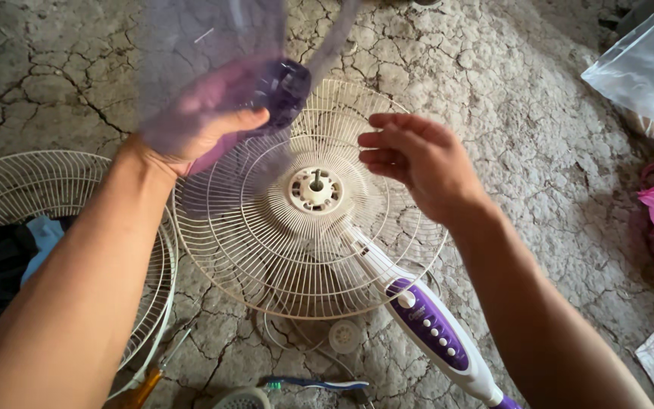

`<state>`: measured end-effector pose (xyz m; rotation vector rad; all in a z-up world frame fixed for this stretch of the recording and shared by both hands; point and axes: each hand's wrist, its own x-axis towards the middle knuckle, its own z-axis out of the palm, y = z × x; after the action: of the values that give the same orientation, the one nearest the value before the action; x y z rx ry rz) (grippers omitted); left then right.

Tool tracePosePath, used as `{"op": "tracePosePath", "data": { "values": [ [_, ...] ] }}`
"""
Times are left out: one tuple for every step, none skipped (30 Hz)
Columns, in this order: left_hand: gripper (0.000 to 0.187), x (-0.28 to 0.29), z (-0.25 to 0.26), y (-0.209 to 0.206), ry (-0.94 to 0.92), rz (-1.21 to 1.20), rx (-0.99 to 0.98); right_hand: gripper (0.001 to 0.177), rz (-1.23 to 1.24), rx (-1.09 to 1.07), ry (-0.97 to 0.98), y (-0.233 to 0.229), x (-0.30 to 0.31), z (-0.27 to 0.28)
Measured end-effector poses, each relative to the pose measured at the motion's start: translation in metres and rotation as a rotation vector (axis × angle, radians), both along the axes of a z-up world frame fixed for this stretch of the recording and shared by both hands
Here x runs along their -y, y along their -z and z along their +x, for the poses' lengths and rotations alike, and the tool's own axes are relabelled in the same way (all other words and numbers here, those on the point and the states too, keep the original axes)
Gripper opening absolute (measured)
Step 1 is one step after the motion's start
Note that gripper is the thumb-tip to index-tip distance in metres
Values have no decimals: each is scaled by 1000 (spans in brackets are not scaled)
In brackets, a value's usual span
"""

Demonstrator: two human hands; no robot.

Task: The person wipes a fan cage with a cloth, then attaches the cage to the fan stand. They wipe the fan blades with the cloth and mount the blades onto the stand, securing them with a nut.

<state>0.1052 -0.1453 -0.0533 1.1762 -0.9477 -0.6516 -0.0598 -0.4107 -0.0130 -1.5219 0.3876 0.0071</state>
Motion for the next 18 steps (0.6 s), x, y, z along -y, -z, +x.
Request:
{"op": "tracePosePath", "data": {
  "values": [
    [56, -3, 2, 4, -37, -15, -78, 40, -53, -3, -7, 2, -4, 0],
    [48, -5, 4, 9, -13, -21, -182, 37, -107, -6, -15, 4, -8, 0],
    [40, -6, 6, 15, 12, -27, -288, 37, -159, 0, -21, 5, -11, 0],
    [34, -7, 8, 19, 36, -33, -393, 36, -210, 5, -27, 7, -14, 0],
    [33, -9, 9, 23, 2, -12, -403, 35, -263, 11, -32, 7, -16, 1],
    [33, -10, 9, 27, -32, 8, -412, 35, -274, 26, -34, 8, -18, 2],
    [32, -11, 9, 29, -67, 28, -423, 34, -286, 38, -37, 10, -19, 4],
    [35, -11, 10, 29, -85, 28, -362, 34, -297, 51, -40, 11, -19, 5],
    [37, -12, 10, 28, -103, 30, -302, 34, -295, 58, -43, 13, -19, 6],
    [40, -12, 8, 26, -121, 33, -242, 34, -293, 65, -46, 16, -18, 8],
    [48, -12, 6, 23, -109, 18, -209, 33, -293, 70, -48, 18, -17, 9],
    [57, -13, 4, 20, -97, 3, -175, 34, -292, 53, -34, 22, -15, 9],
    [67, -13, 1, 15, -85, -12, -140, 34, -293, 38, -18, 25, -14, 10],
    [67, -11, -2, 11, -56, -9, -134, 34, -293, 23, -3, 27, -12, 11],
    [67, -10, -4, 6, -28, -6, -126, 35, -262, -8, 37, 30, -9, 12],
    [67, -8, -6, 2, -1, -3, -118, 35, -232, -39, 76, 32, -7, 13],
    [66, -7, -8, -1, 15, -3, -107, 35, -202, -72, 115, 35, -5, 13],
    [66, -4, -10, -3, 31, -3, -96, 35, -164, -73, 137, 38, -2, 13]
  ]
}}
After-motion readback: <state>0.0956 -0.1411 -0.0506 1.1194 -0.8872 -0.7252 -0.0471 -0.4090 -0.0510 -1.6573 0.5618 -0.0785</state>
